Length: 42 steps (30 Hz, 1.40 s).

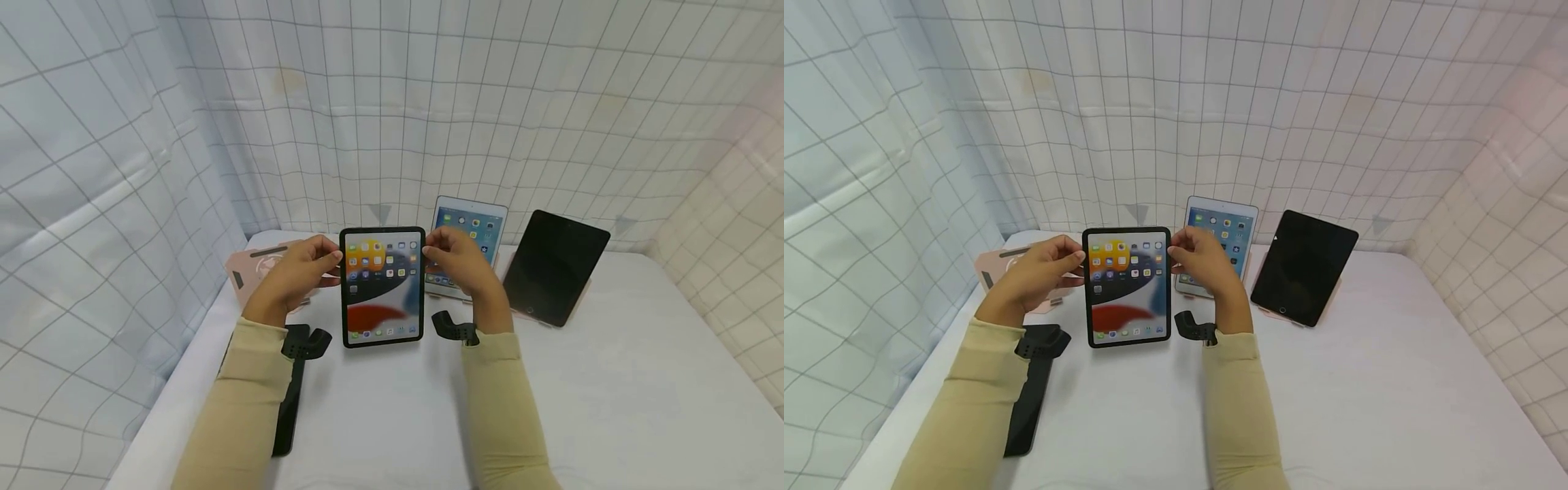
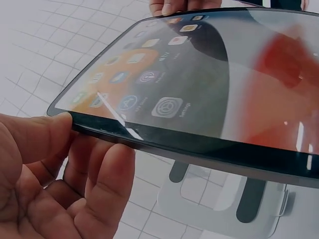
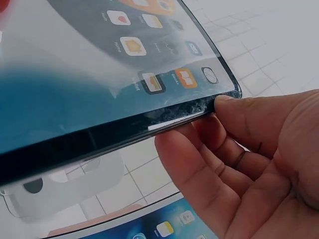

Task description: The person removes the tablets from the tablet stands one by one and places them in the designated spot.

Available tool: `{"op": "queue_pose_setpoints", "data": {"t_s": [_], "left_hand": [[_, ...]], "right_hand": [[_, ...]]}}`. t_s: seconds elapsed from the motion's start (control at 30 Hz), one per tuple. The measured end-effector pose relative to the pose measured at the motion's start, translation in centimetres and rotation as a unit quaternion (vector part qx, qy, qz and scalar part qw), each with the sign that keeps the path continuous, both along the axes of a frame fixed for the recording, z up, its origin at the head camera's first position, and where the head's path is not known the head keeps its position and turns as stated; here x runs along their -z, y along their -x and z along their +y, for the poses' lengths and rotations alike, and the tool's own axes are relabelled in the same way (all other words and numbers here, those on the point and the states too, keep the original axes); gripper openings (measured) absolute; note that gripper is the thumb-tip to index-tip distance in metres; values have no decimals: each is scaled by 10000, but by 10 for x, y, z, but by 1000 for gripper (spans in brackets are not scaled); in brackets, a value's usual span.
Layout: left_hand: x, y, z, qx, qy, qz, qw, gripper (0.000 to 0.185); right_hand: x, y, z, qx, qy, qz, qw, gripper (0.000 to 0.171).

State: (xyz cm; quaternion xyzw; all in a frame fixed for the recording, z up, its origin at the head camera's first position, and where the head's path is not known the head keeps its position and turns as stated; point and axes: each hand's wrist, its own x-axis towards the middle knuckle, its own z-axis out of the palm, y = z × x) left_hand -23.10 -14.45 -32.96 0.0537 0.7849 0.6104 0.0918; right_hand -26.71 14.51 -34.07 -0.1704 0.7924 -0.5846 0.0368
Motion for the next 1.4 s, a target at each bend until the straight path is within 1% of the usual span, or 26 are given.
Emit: {"op": "queue_pose_setpoints", "data": {"t_s": [0.13,0.27,0.37,0.5,0.63,0.8,0.9,1.07,1.4], "left_hand": [[1,-5,-1,8,-10,-75,10000,18],[3,-8,-2,-34,15,-143,9999,19],[6,-10,-3,-124,79,-217,9997,20],[10,-12,-5,-245,127,-365,9990,22],[15,-15,-7,-329,173,-429,9984,22],[20,-17,-10,-386,228,-436,9980,23],[21,-18,-12,-381,306,-436,9979,24],[24,-21,-13,-393,389,-448,9975,23],[33,-26,-18,-399,390,-654,9963,20]], "right_hand": [[2,-6,-2,79,-47,-53,9999,12],[4,-12,-7,155,100,-379,9991,12],[5,-15,-11,171,215,-575,9980,12],[9,-17,-16,188,253,-708,9970,10],[14,-19,-19,234,296,-849,9957,8],[17,-23,-24,303,235,-926,9950,9],[20,-25,-27,320,100,-904,9953,9],[27,-27,-31,319,53,-856,9958,9],[36,-35,-37,340,60,-1042,9940,7]]}}
